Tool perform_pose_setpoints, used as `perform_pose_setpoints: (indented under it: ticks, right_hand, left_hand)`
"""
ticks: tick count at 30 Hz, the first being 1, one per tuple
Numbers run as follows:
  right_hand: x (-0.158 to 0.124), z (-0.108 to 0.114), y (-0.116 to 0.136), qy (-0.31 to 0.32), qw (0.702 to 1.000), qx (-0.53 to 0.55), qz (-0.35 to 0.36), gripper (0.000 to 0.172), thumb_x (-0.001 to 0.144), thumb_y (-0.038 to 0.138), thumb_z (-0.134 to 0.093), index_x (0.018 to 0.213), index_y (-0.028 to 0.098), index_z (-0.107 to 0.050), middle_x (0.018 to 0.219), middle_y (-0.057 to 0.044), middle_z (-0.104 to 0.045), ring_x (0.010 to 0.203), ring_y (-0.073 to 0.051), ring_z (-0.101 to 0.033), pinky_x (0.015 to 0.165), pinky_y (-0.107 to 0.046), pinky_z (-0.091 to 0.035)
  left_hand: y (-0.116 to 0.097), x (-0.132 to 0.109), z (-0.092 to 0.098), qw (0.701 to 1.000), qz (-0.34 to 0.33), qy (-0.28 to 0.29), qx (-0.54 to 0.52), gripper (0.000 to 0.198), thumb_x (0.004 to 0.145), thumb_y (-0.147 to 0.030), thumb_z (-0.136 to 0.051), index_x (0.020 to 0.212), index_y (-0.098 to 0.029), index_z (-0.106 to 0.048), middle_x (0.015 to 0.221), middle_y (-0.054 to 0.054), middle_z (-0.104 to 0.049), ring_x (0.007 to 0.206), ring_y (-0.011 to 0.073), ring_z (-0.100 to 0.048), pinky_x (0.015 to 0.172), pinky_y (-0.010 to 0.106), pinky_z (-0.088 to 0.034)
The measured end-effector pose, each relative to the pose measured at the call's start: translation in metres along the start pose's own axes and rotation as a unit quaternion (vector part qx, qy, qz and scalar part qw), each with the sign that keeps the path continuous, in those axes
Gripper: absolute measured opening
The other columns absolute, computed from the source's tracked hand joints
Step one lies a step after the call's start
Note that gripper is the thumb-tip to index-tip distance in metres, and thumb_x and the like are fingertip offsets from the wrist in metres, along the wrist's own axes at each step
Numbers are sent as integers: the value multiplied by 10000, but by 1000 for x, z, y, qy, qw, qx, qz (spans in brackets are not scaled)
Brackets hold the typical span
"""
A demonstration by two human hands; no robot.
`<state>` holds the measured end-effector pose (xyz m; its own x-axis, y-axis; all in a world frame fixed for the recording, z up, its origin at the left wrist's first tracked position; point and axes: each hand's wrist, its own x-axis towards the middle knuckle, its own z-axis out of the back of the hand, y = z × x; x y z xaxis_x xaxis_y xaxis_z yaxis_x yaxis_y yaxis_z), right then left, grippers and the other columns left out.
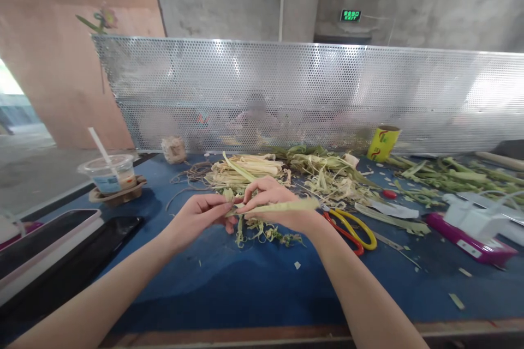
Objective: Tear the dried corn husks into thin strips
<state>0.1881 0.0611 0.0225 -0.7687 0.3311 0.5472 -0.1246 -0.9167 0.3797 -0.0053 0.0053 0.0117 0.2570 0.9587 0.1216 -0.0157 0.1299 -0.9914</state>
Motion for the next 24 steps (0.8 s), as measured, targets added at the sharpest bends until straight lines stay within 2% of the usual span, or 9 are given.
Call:
perform_pose_setpoints:
  ticks: [5,8,14,18,21,24]
  right_hand:
    - [0,-2,5,-15,994,59,-93,128,762,312,-572,747,204,-638,1004,-32,-514,970,-141,-489,872,-319,-380]
    - [2,-6,2,-16,990,83,-113,160,761,336,-563,714,185,-583,1037,-39,-528,967,-153,-505,838,-325,-402]
    - [2,-7,4,-34,991,91,-88,123,745,313,-582,713,194,-577,995,-21,-585,966,-151,-519,860,-336,-390]
    - [2,-5,9,-47,992,94,-68,90,756,274,-574,825,215,-578,1025,-15,-584,984,-139,-513,870,-328,-390]
    - [4,-5,13,-29,995,95,-30,123,770,238,-562,891,217,-567,1043,-15,-583,1002,-130,-502,896,-320,-368]
    - [5,-9,14,-11,994,96,-46,175,775,234,-555,950,219,-560,979,-19,-588,968,-136,-509,869,-313,-383]
  left_hand:
    - [-2,-4,-5,997,-17,39,70,214,739,-313,-548,696,-128,-647,636,40,-648,506,100,-562,549,222,-471]
    - [-2,-5,-8,995,-17,46,91,230,747,-316,-532,646,-130,-621,619,31,-631,484,88,-538,525,209,-456]
    - [-2,-5,-7,994,-6,48,99,221,744,-305,-532,635,-132,-615,617,25,-621,487,87,-530,518,203,-444]
    - [-2,-5,-8,994,-1,52,99,225,736,-309,-542,632,-125,-619,609,27,-618,476,89,-530,505,206,-443]
    - [1,-4,-10,992,2,72,105,262,738,-341,-540,637,-116,-628,544,21,-588,457,95,-530,500,213,-442]
    - [3,-4,-14,990,11,79,118,319,754,-374,-513,625,-108,-632,492,15,-555,442,91,-520,501,209,-436]
